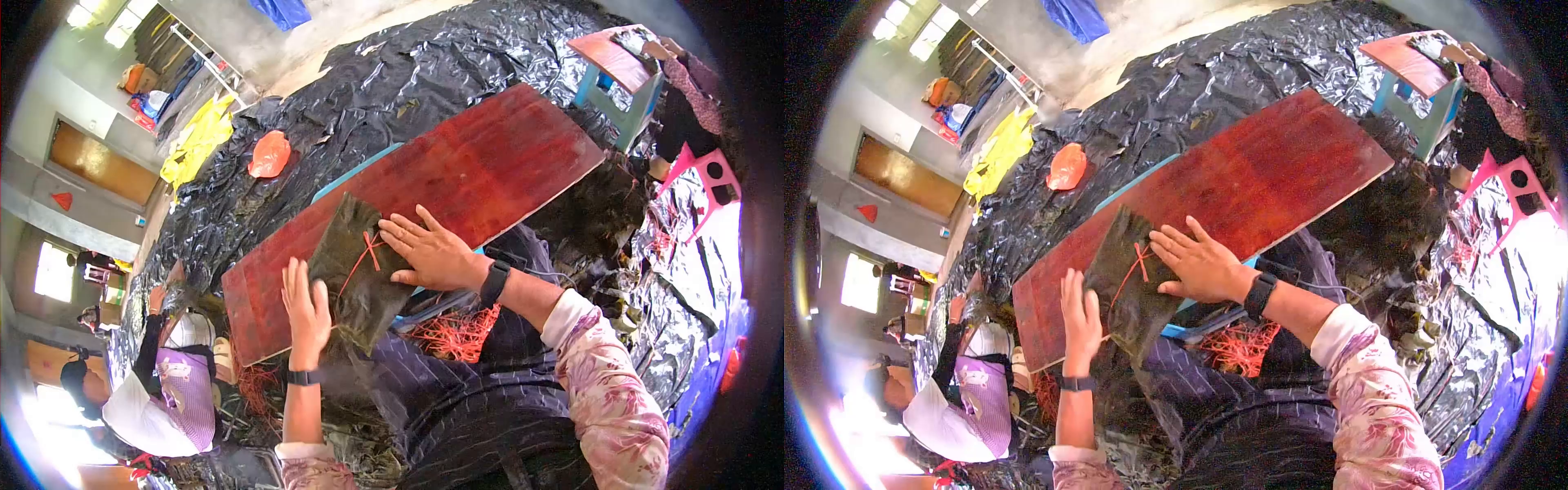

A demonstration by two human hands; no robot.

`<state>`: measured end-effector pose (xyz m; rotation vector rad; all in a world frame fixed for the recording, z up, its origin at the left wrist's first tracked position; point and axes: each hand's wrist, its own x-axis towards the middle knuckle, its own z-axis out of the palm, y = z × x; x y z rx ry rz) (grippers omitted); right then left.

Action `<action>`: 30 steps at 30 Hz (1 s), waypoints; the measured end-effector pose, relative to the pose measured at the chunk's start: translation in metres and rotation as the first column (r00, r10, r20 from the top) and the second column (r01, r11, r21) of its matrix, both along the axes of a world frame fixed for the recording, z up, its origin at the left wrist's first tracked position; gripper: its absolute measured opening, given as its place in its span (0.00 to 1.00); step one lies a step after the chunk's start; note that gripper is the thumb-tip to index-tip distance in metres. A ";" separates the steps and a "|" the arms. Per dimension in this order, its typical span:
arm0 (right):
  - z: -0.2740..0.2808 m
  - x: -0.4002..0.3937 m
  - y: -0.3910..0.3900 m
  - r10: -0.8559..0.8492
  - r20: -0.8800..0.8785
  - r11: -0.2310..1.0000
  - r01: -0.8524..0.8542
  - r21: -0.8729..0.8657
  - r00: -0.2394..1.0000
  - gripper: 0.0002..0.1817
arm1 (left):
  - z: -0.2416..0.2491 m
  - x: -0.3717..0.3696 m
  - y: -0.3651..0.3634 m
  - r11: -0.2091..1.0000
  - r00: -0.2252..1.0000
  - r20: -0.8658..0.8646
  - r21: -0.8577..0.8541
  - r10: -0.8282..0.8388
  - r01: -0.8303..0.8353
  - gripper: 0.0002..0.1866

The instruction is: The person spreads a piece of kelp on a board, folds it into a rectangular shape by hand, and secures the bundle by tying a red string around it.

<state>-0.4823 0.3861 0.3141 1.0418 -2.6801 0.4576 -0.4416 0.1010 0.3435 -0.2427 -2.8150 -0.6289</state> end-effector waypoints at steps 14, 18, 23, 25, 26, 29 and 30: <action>0.005 0.074 0.039 -0.035 0.050 0.736 0.060 -0.674 0.998 0.19 | 0.028 -0.079 0.019 0.961 0.906 0.422 0.245 0.012 -0.127 0.28; -0.011 0.108 0.050 -0.031 0.173 0.703 0.144 -0.696 0.985 0.16 | 0.025 -0.087 0.006 0.866 0.756 0.644 0.438 -0.117 -0.240 0.22; -0.033 0.128 0.048 0.022 0.375 0.706 0.252 -0.662 0.927 0.13 | 0.042 -0.070 0.015 0.852 0.768 0.622 0.476 -0.150 -0.219 0.20; -0.042 0.134 0.045 0.012 0.350 0.703 0.241 -0.669 0.937 0.13 | 0.049 -0.062 0.016 0.819 0.818 0.550 0.539 -0.167 -0.195 0.22; -0.044 0.137 0.045 0.028 0.382 0.723 0.245 -0.646 0.924 0.13 | 0.052 -0.059 0.014 0.818 0.819 0.550 0.539 -0.162 -0.200 0.22; -0.051 0.143 0.039 0.053 0.433 0.755 0.247 -0.607 0.900 0.13 | 0.082 -0.045 0.017 0.911 0.960 0.250 0.413 -0.128 0.014 0.22; -0.053 0.143 0.037 0.072 0.411 0.761 0.216 -0.612 0.909 0.13 | 0.094 -0.043 0.014 0.949 0.984 0.178 0.313 -0.030 -0.028 0.18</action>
